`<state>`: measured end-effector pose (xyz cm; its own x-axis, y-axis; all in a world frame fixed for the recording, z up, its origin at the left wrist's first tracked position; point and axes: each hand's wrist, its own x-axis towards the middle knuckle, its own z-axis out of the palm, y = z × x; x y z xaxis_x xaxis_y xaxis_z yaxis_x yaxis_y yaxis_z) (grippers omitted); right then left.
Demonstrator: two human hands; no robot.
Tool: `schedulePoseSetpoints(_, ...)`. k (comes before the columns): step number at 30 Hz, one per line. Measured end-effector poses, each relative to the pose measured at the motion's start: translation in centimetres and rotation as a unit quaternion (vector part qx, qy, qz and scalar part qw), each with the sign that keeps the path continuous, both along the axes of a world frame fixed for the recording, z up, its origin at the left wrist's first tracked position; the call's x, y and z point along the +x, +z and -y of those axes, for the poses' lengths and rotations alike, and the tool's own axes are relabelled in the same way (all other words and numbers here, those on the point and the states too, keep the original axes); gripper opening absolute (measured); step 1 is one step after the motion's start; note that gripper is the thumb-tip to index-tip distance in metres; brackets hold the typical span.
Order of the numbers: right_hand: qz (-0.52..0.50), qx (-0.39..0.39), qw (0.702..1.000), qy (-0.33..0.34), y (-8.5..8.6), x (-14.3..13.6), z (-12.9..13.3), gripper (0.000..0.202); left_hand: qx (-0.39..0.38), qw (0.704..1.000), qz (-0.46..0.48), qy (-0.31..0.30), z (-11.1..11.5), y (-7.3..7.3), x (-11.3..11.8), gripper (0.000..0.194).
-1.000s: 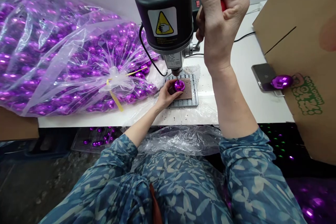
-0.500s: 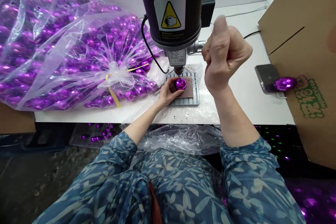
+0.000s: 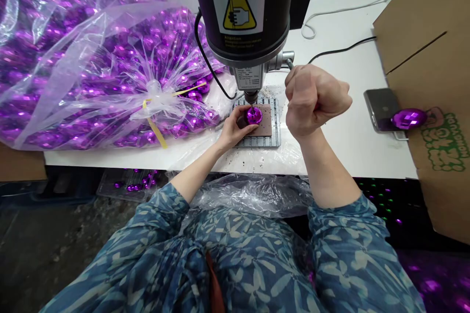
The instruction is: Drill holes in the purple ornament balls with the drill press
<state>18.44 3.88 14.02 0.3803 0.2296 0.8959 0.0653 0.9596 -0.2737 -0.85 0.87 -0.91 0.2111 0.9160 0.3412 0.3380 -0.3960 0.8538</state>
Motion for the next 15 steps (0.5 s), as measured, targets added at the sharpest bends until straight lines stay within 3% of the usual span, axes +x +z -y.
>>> schedulePoseSetpoints(5,0.018,0.013,1.0,0.0,-1.5,0.6,-0.1,0.075,0.01,1.0,-0.004,-0.003,0.0,-0.2,0.0,0.063)
schedulePoseSetpoints(8,0.037,0.022,0.999,0.008,-1.0,0.2,0.4,0.079,0.01,1.0,-0.001,0.002,0.0,-0.4,-0.1,0.064)
schedulePoseSetpoints(10,0.03,0.015,0.999,0.009,0.8,-0.4,0.8,0.076,0.014,1.0,-0.001,0.003,0.0,-0.5,-0.1,0.063)
schedulePoseSetpoints(12,0.015,-0.016,1.0,0.007,3.6,-0.9,1.0,0.068,0.019,1.0,0.0,0.005,-0.1,-0.6,0.0,0.063)
schedulePoseSetpoints(15,0.058,-0.145,0.987,0.031,8.4,-1.1,0.3,0.068,0.026,1.0,0.009,0.007,-0.3,-0.7,0.1,0.062)
